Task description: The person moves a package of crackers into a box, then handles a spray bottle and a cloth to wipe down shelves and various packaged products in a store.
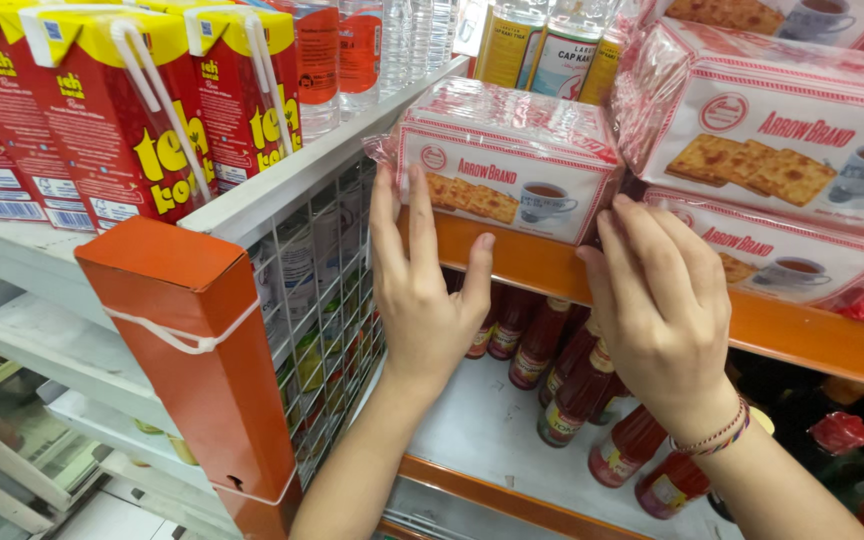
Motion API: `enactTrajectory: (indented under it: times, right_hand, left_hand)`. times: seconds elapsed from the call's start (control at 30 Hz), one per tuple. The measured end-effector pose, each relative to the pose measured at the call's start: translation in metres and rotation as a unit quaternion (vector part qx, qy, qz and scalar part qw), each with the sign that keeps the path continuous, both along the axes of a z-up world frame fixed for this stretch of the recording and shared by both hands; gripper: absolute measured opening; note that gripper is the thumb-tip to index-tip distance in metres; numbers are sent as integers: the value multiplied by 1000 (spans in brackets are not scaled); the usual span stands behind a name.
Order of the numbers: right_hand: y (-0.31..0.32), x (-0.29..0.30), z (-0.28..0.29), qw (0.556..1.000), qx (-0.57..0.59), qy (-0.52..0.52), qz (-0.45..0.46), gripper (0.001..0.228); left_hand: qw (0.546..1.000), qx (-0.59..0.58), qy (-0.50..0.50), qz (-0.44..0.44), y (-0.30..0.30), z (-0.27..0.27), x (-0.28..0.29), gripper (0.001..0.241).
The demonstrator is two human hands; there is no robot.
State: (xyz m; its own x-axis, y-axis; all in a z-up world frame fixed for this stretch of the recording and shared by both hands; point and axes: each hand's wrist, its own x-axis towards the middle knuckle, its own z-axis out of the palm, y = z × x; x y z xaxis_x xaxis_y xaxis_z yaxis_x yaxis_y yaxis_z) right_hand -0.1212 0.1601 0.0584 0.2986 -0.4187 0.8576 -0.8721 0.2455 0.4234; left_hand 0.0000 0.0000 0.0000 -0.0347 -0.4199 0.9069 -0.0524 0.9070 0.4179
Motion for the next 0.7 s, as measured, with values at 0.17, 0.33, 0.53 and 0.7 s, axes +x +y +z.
enactTrajectory:
  times: [0.17, 0.33, 0.53, 0.7]
  right_hand:
    - [0, 16, 0, 1000, -13, -7, -24, 29]
    - [6, 35, -11, 998, -34, -28, -51, 31]
    - [7, 79, -64, 975, -66, -182, 112, 34]
    - [-1, 120, -105, 931, -26, -233, 279, 36]
  left_hand:
    - [996, -45, 1, 79, 15, 2, 5, 72]
    - [998, -42, 25, 31, 25, -4, 22, 65]
    - [998, -35, 44, -5, 46, -30, 62, 58]
    - [997, -54, 49, 31, 70, -57, 117, 50]
